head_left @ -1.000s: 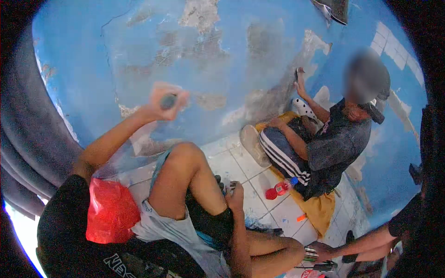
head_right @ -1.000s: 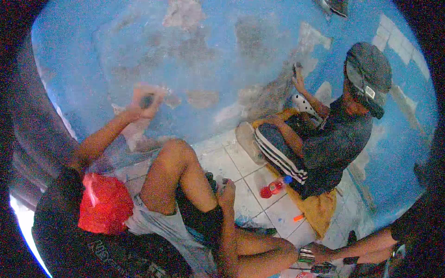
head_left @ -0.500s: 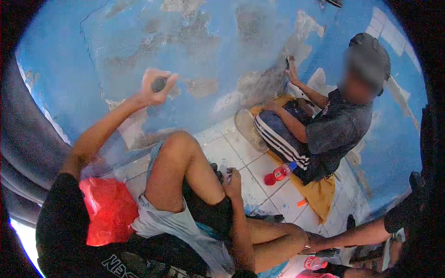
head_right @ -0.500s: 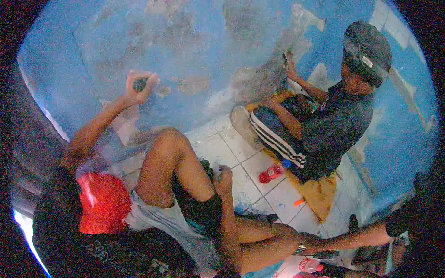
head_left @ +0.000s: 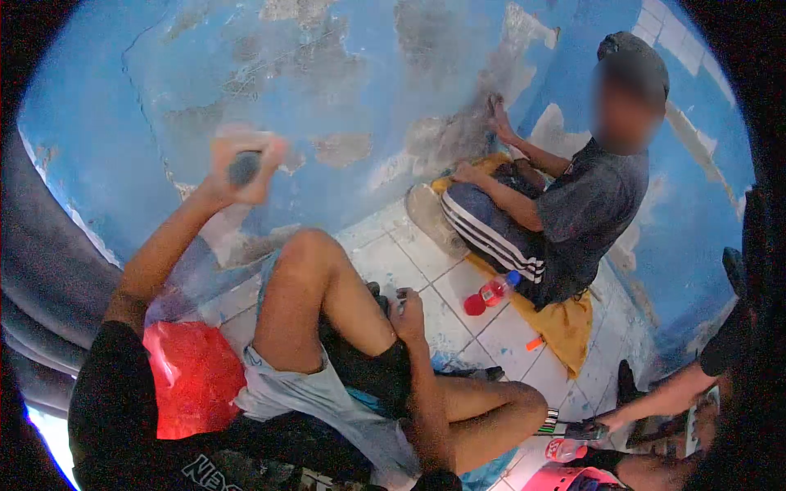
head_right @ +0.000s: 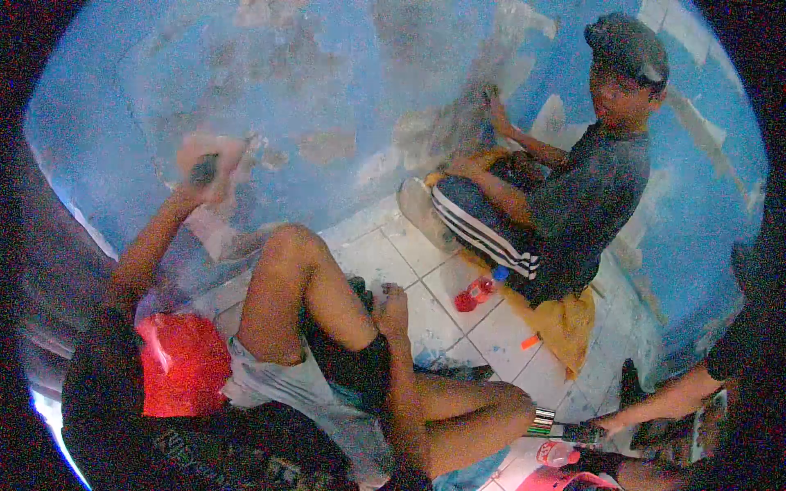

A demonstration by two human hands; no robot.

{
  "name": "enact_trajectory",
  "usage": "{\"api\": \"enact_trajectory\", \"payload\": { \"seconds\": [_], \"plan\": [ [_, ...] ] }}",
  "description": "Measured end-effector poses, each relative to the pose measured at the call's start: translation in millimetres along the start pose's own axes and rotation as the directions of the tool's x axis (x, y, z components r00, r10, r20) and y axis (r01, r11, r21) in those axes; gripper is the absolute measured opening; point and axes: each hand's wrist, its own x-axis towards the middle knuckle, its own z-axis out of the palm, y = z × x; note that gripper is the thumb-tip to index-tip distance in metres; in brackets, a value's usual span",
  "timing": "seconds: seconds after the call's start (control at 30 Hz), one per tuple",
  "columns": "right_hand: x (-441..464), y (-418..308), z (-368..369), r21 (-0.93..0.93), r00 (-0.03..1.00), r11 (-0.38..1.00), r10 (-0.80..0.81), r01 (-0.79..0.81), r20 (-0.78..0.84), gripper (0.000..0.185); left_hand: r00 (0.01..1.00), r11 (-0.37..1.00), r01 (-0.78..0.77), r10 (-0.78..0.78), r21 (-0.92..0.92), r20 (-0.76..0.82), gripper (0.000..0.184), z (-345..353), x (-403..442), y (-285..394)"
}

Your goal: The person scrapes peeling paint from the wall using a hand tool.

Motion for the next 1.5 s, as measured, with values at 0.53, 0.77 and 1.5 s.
{"api": "enact_trajectory", "payload": {
  "seconds": [0.53,0.77,1.5],
  "plan": [
    [1.9,-1.4,-2.2,0.003,0.993,0.997,0.082,-0.083,0.080,0.026,0.979,0.999,-0.019,0.010,-0.040,-0.201,0.026,61.1,-1.2,-53.9],
    [-0.2,-3.2,0.5,0.012,0.994,0.996,0.090,-0.091,0.068,0.025,0.918,0.978,-0.208,0.188,-0.021,-0.349,0.023,53.5,-3.8,-51.5],
    [1.7,3.5,-1.4,0.050,0.992,0.995,0.080,-0.085,0.094,0.027,0.971,0.941,0.003,-0.083,-0.339,-0.223,0.034,14.0,27.1,-25.1]
  ]
}}
